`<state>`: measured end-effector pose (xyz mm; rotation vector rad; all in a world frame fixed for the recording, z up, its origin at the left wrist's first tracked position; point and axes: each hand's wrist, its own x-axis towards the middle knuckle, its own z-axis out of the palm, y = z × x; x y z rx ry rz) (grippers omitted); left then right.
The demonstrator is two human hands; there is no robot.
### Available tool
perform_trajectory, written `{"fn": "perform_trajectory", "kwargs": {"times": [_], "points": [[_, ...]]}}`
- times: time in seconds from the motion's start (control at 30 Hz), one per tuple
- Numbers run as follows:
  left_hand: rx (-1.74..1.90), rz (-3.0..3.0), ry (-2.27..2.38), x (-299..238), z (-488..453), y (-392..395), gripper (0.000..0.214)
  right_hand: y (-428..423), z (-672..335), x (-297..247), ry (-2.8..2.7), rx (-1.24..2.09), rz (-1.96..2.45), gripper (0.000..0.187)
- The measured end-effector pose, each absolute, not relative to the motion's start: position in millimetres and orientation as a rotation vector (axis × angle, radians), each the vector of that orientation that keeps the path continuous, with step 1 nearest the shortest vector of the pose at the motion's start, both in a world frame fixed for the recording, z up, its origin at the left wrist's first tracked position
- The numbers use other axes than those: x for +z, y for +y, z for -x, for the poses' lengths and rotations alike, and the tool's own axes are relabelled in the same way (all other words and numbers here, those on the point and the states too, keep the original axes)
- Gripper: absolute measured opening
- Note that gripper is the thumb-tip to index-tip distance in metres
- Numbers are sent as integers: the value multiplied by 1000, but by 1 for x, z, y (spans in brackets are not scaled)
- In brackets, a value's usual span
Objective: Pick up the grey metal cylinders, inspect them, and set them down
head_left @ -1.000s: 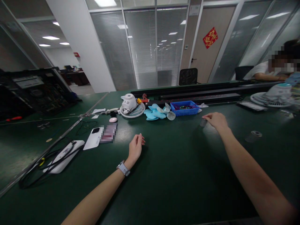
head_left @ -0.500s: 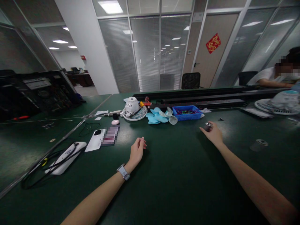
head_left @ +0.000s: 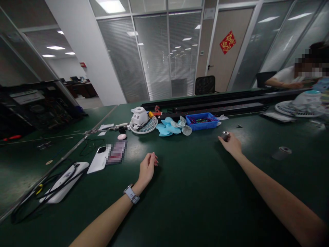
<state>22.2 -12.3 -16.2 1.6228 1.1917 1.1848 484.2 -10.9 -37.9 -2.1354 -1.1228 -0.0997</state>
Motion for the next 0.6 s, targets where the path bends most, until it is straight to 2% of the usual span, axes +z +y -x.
{"fn": "perform_trajectory", "kwargs": {"times": [0.6], "points": [[1163, -1560, 1209, -7, -26, -20, 40, -10, -484, -36, -1139, -111, 2115, 56]]}}
